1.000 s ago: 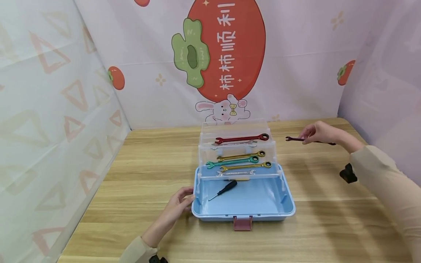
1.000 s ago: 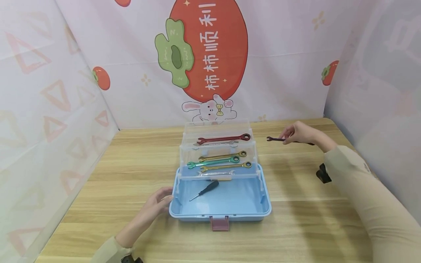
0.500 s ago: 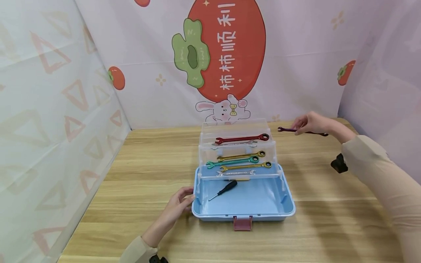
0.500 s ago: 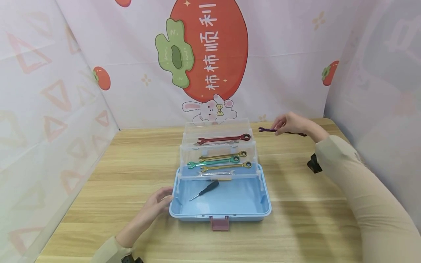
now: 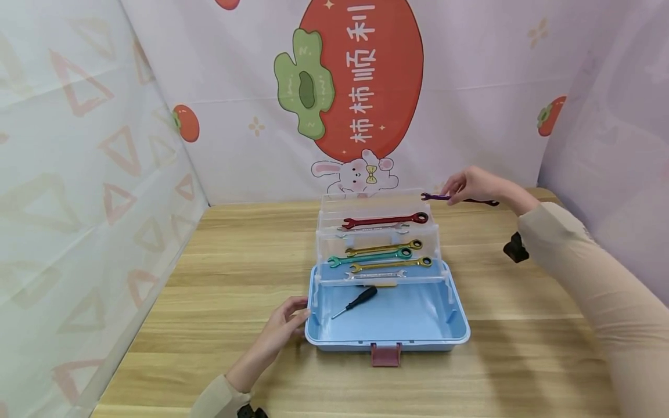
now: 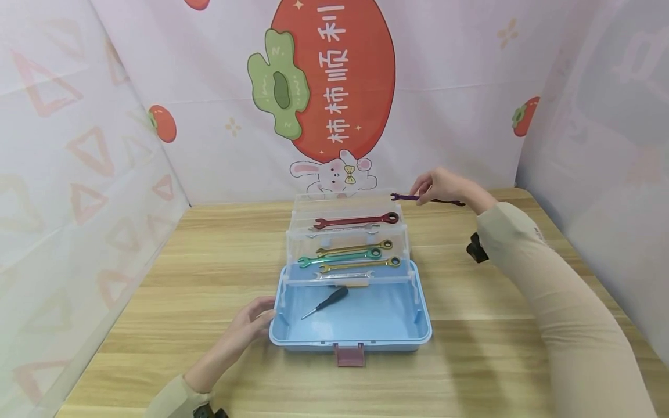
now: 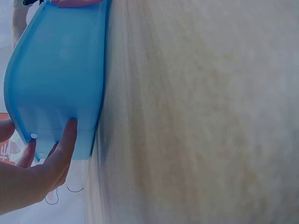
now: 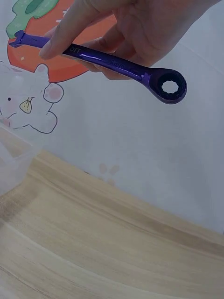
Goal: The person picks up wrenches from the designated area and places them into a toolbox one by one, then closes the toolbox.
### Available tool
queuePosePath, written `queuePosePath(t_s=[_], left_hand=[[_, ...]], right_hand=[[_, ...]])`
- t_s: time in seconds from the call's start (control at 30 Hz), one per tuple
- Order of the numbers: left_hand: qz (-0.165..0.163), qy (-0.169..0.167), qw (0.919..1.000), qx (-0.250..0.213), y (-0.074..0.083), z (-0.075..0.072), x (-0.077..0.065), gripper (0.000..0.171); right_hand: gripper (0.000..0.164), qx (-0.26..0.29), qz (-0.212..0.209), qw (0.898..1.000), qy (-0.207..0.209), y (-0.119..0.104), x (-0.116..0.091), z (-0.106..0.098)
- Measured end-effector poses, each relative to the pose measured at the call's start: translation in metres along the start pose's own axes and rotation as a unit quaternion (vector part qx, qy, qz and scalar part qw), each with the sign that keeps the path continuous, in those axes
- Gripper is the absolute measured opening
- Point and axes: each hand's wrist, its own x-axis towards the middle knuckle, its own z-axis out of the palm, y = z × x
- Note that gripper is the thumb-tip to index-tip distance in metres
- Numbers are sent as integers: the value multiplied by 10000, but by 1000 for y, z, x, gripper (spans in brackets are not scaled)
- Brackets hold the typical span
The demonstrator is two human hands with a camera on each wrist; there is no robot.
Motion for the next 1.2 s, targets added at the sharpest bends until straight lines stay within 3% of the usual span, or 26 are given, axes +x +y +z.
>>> queuePosePath(t_s=[0.33,0.77,1.0,1.2], left_hand=[[-2,-14,10000,-14,2,0,0,41],[2,-9,10000,-14,3,0,0,41],[4,-68,10000,-57,3,0,-1,41],[0,-53,10000,-19,3,1,-2,41]], right_hand=[[14,180,-5,9998,-122,-25,21,8],[14,207,-48,9997,-123,-43,50,22],[17,188,16,9993,-331,-53,65,32],[18,281,-298,9980,-484,-62,76,42]])
